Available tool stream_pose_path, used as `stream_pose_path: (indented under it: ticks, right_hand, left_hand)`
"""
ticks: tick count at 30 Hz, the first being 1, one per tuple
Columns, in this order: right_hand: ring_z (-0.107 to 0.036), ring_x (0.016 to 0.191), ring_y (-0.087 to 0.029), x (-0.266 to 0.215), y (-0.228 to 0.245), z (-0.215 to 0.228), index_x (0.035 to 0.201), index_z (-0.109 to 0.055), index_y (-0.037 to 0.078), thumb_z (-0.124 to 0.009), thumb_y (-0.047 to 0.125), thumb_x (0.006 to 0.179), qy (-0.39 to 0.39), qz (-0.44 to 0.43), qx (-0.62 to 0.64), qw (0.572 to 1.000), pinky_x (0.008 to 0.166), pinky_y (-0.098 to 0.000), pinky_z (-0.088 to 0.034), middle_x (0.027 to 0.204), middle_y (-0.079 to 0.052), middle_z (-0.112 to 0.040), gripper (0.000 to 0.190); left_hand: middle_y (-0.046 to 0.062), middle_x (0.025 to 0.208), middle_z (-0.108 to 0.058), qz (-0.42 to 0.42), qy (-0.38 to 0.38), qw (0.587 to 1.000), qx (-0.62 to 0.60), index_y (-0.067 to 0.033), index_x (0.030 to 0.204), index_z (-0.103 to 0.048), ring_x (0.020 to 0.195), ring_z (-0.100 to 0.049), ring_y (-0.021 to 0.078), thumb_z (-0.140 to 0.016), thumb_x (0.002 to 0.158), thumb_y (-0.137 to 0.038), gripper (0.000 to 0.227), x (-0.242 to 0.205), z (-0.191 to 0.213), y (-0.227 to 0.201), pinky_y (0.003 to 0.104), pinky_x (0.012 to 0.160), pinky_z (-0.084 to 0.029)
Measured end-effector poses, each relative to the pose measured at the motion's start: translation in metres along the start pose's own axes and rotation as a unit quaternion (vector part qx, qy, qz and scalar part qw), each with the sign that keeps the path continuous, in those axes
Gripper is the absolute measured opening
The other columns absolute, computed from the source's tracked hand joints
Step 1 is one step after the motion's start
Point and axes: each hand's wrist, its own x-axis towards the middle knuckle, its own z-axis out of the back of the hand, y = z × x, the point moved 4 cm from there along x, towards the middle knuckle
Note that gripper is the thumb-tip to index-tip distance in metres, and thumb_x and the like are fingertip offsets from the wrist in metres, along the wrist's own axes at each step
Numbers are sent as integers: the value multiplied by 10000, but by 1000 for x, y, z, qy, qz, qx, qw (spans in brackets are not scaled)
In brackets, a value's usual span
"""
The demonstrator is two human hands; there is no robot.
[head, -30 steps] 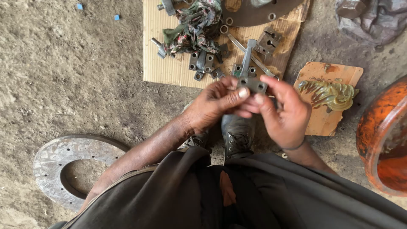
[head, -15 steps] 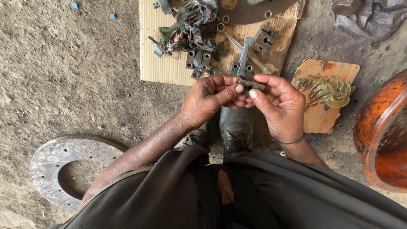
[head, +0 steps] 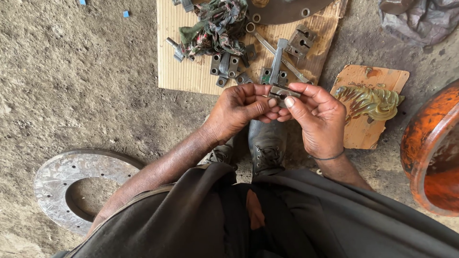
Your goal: The person repeatedly wipes small metal parts with a cloth, then applies a viscous substance from a container to the parts. The person handles the parts one at a time, wiping and applying the substance multiple times.
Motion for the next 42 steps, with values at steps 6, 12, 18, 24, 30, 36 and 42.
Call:
stream_pose_path:
  ticks: [6,12,18,24,30,36,42]
  right_hand:
    - [-747,992,-229,-1,2,0,1423,-559,-88,-543,11,1079,42,-17,90,995,891,-392,-660,1158,-208,-720,358]
    - [-757,963,-242,1,-1,0,1402,-583,-97,-532,14,1101,37,-11,100,994,868,-405,-671,1132,-215,-729,324]
    - [-748,962,-223,0,-5,1,1390,-583,-87,-584,-23,1069,25,-15,48,998,855,-398,-671,1142,-201,-728,328]
    - [-749,1017,-231,-1,-7,-1,1432,-555,-75,-570,-8,1075,38,-21,85,995,910,-405,-661,1191,-213,-718,363]
    - [-751,1022,-220,0,-3,-17,1399,-552,-19,-576,31,1061,42,-40,97,994,910,-396,-663,1237,-143,-709,342]
    - [-701,852,-106,-4,-18,10,1341,-640,10,-671,72,1081,-43,25,-87,995,746,-260,-608,1076,-73,-721,269]
    - [-544,814,-85,-25,-40,118,1460,-605,128,-715,45,974,-303,83,-468,826,638,-208,-511,1050,-45,-564,505]
  left_hand:
    - [153,1041,-756,16,-14,1000,-9,88,1367,-563,937,-762,187,-658,1016,-185,454,1,5,0,311,844,-644]
    - [158,1046,-755,11,-15,1000,-8,94,1368,-546,941,-764,194,-656,1014,-177,459,0,6,0,315,845,-644]
    - [164,1067,-752,-7,-12,1000,-11,92,1367,-529,965,-764,200,-658,1009,-151,452,-1,5,3,324,861,-644]
    - [148,1112,-744,-12,-13,1000,-16,55,1404,-554,997,-742,187,-667,1011,-184,474,0,8,7,341,892,-618]
    - [115,1208,-698,-5,-12,992,-127,25,1329,-583,1093,-703,205,-700,996,-197,417,-3,1,8,394,1019,-590]
    - [105,1152,-696,2,-72,987,-144,-12,1240,-563,1052,-719,243,-701,992,-133,309,-8,14,21,437,996,-605]
    - [111,1143,-715,20,-102,990,-98,0,1335,-621,1060,-700,213,-698,985,-126,379,-13,21,13,421,961,-583]
